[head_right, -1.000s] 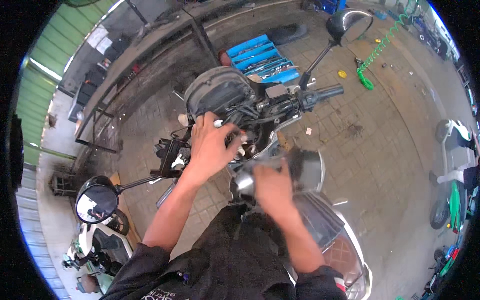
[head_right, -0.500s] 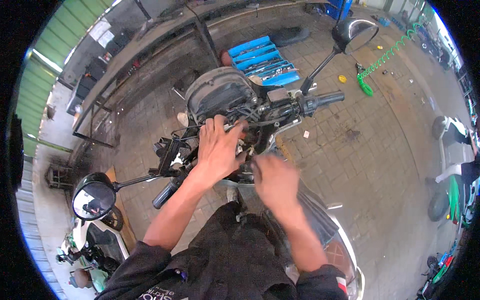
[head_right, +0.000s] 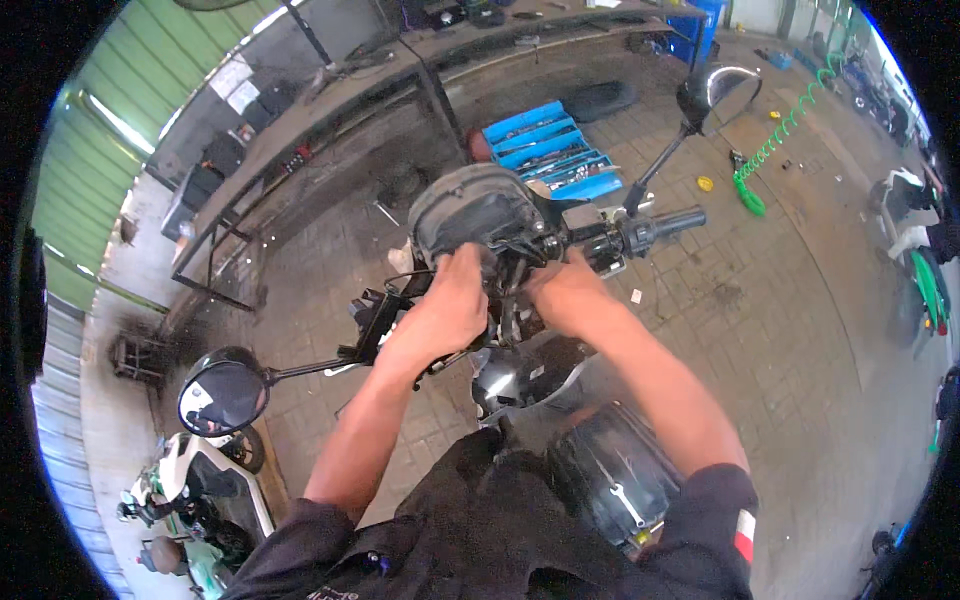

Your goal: The person sprays a lubricant onto the front handlebar assembly of a motorcycle, then removes and reinstalls the front cowling and instrument cluster. They then use a T-handle wrench and a screwdriver to tighten screws on the front and side panels of the vehicle.

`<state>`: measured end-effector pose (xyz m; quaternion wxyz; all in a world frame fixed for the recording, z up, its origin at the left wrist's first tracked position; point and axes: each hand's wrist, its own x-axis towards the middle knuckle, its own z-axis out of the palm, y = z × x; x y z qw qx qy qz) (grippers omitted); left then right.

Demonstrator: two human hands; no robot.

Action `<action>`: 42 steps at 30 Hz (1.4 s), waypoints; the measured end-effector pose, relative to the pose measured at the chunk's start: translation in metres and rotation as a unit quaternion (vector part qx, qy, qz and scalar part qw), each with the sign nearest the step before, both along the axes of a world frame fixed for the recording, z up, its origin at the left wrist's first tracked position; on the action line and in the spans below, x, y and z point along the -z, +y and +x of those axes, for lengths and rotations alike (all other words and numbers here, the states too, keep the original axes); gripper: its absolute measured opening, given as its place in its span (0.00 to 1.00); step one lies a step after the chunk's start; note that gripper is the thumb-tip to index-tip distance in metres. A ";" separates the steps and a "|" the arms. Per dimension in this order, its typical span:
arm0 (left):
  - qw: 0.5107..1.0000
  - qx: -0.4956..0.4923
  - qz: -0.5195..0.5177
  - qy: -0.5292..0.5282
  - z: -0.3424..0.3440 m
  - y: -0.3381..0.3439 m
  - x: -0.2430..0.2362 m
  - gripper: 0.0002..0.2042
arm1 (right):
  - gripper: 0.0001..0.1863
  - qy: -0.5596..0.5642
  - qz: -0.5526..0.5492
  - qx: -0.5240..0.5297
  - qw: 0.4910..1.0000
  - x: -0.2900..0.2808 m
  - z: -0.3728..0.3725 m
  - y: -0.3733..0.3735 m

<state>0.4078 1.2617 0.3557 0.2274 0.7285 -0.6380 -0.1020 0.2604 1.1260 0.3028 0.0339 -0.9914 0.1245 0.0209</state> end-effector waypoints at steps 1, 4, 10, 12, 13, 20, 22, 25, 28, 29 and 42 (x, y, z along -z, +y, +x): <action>1.000 -0.010 0.012 -0.018 -0.001 -0.003 -0.002 0.18 | 0.08 -0.039 -0.006 0.009 0.999 0.000 0.000 0.001; 0.996 -0.042 0.042 -0.059 -0.004 -0.007 -0.003 0.17 | 0.15 -0.138 -0.015 0.048 0.989 0.016 -0.014 0.009; 0.995 0.048 0.039 -0.080 0.010 -0.019 0.002 0.15 | 0.11 -0.179 0.001 0.107 0.978 0.029 -0.005 0.028; 0.994 0.032 0.081 -0.064 0.004 -0.025 -0.003 0.16 | 0.11 -0.182 0.006 0.125 0.975 0.031 -0.005 0.031; 0.993 0.023 0.102 -0.055 0.002 -0.027 -0.004 0.17 | 0.10 -0.172 0.016 0.145 0.974 0.030 -0.005 0.032; 0.975 -0.028 0.143 -0.169 -0.007 -0.010 -0.045 0.16 | 0.06 -0.285 0.030 0.173 0.942 0.024 0.012 0.047; 0.986 -0.038 0.084 -0.139 -0.013 0.005 -0.067 0.14 | 0.07 -0.291 0.016 0.180 0.940 0.024 0.009 0.048; 0.991 -0.055 -0.070 -0.103 -0.007 0.019 -0.099 0.14 | 0.08 -0.237 -0.003 0.209 0.949 0.029 0.002 0.043; 0.975 -0.166 -0.065 -0.136 0.015 0.032 -0.154 0.14 | 0.15 -0.235 0.035 0.214 0.947 0.030 0.004 0.043; 0.966 -0.163 -0.070 -0.189 0.035 0.034 -0.156 0.15 | 0.15 -0.235 0.036 0.213 0.948 0.031 0.005 0.044; 0.997 -0.001 -0.049 -0.064 0.074 -0.040 -0.153 0.16 | 0.08 -0.263 0.012 0.203 0.943 0.030 0.006 0.047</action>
